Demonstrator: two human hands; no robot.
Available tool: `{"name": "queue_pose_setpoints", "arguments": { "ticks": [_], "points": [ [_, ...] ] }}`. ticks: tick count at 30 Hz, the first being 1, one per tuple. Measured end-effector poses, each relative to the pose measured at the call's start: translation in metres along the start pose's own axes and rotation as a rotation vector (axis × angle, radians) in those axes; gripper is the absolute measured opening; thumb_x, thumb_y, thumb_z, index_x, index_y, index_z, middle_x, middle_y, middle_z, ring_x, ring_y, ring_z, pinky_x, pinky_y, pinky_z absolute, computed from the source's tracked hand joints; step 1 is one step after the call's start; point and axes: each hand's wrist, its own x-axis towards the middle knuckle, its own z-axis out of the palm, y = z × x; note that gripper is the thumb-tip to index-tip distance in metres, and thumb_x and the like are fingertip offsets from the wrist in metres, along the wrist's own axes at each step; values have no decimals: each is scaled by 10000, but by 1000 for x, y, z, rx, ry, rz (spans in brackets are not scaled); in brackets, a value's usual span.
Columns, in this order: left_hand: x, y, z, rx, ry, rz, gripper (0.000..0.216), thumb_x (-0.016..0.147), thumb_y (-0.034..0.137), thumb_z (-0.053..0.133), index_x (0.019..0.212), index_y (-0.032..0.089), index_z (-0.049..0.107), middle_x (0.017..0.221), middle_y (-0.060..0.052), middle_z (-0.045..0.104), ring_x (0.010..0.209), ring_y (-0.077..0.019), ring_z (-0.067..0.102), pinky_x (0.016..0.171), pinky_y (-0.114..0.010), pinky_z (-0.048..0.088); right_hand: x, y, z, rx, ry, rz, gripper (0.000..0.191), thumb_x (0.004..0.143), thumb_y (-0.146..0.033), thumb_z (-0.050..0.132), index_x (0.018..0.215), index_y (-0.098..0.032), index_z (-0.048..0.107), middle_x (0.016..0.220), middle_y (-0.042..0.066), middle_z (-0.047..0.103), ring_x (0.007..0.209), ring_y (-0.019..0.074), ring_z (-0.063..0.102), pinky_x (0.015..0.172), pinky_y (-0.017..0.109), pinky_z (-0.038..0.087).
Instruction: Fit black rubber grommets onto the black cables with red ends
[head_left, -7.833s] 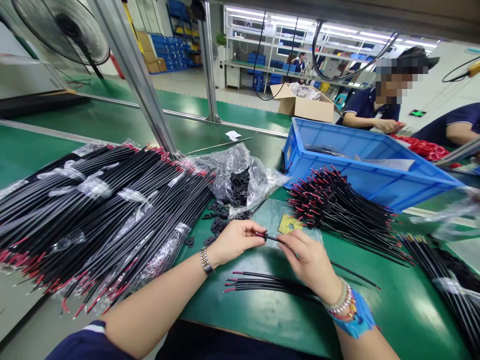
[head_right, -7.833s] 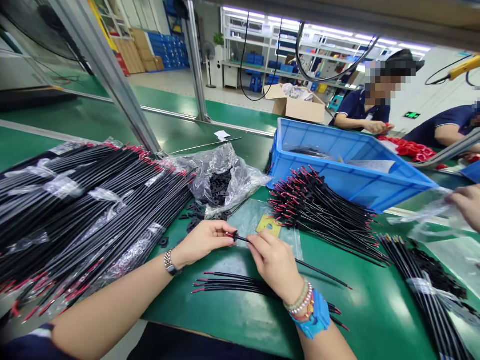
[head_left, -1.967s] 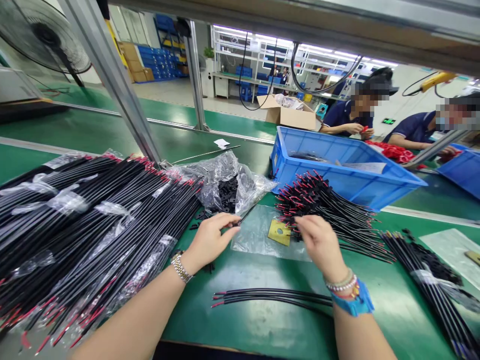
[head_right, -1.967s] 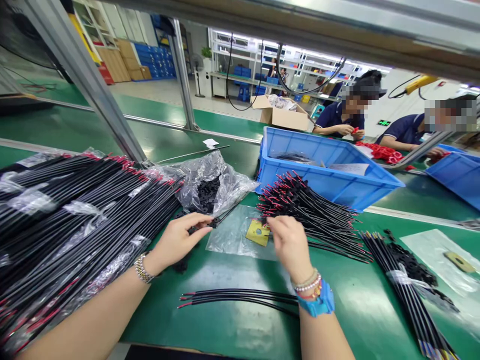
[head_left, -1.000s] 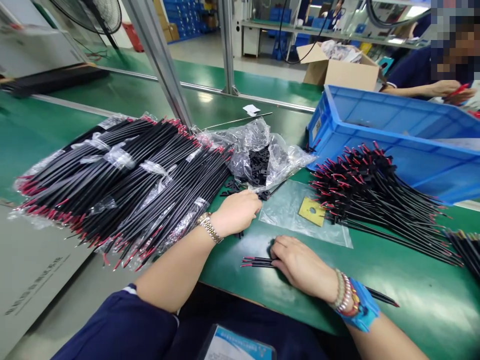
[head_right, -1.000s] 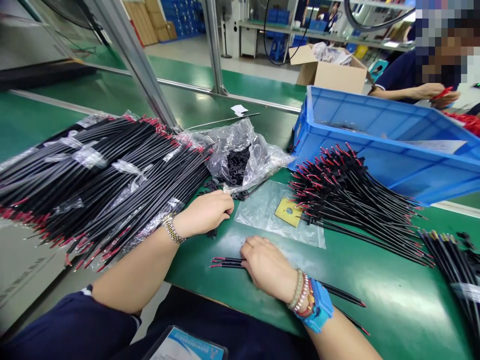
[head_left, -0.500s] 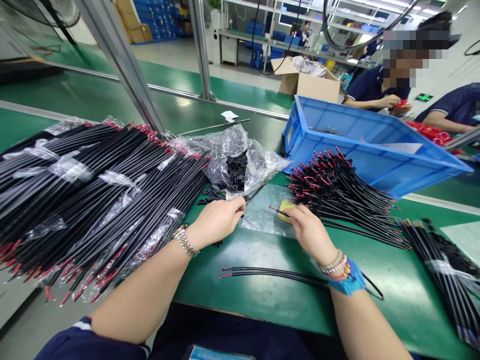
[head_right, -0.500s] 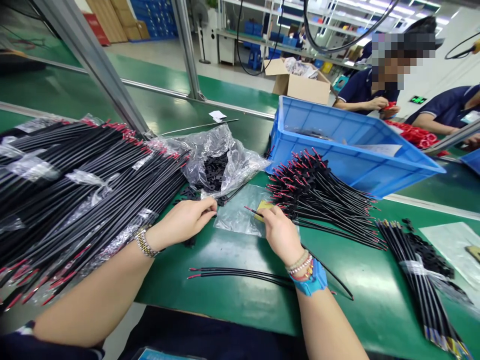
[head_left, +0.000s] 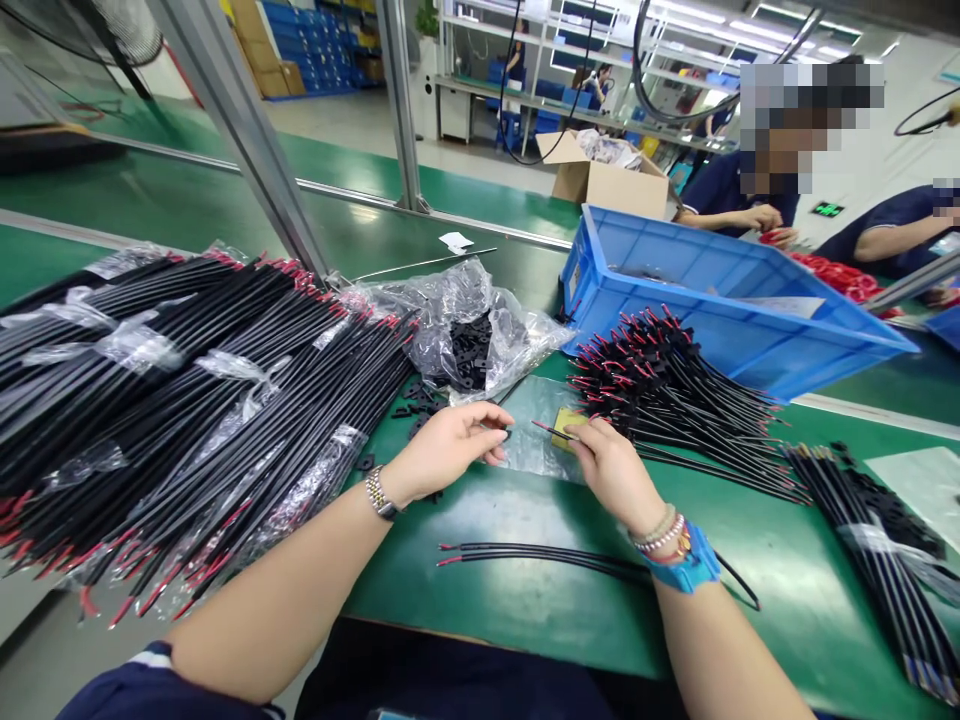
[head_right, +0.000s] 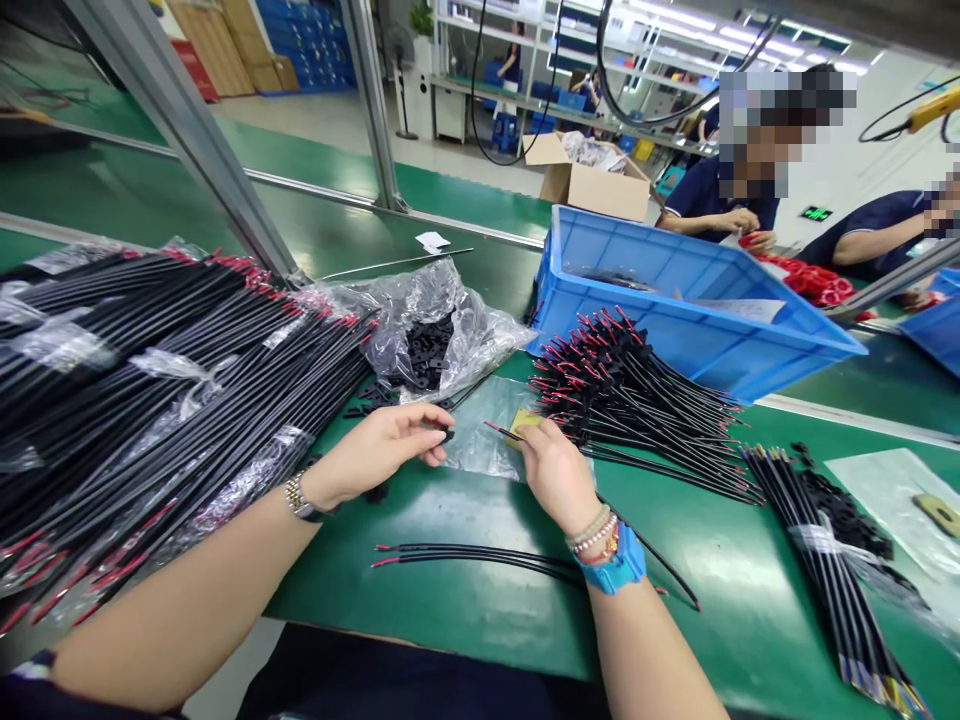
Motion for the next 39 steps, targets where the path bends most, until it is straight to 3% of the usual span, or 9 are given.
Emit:
{"name": "queue_pose_setpoints", "arguments": {
  "ticks": [5, 13, 18, 21, 28, 39],
  "points": [
    [4, -6, 6, -443, 10, -64, 235, 708, 110, 596, 924, 141, 506, 777, 11, 539, 632, -96, 606, 630, -232, 510, -6, -19, -11, 237, 203, -153, 184, 857, -191, 423, 934, -163, 587, 841, 74, 568, 802, 157, 549, 735, 299, 478],
    [2, -5, 10, -541, -15, -132, 243, 670, 136, 669, 881, 117, 551, 729, -12, 582, 622, -94, 599, 634, -216, 506, -12, -33, -19, 188, 220, -171, 194, 853, -186, 426, 938, -181, 600, 849, 73, 583, 776, 156, 565, 699, 288, 491],
    [2, -9, 14, -402, -6, -112, 274, 611, 190, 717, 830, 100, 578, 644, -14, 615, 577, -99, 579, 605, -227, 476, -15, -36, -14, 147, 196, -209, 191, 854, -178, 433, 951, -167, 598, 855, 80, 579, 791, 157, 550, 699, 286, 480],
    [2, -13, 17, -211, 24, -62, 245, 616, 185, 705, 832, 110, 618, 725, -30, 643, 640, -107, 580, 654, -239, 465, -17, -41, -11, 144, 175, -207, 197, 863, -183, 424, 953, -148, 596, 841, 87, 583, 785, 160, 545, 697, 286, 470],
    [-3, -11, 17, 204, 31, 376, 95, 675, 174, 665, 765, 147, 662, 779, -40, 637, 750, -138, 576, 720, -268, 461, -14, -49, -17, 370, 21, -125, 193, 870, -212, 420, 839, -171, 606, 682, 28, 568, 630, 120, 523, 583, 231, 426],
    [-7, -9, 17, 245, -59, 413, 64, 671, 166, 673, 730, 141, 667, 731, -35, 634, 705, -131, 581, 680, -247, 459, -10, -53, -19, 586, -176, -41, 220, 859, -233, 443, 724, -162, 602, 659, 6, 557, 632, 106, 500, 595, 221, 383]
  ]
}}
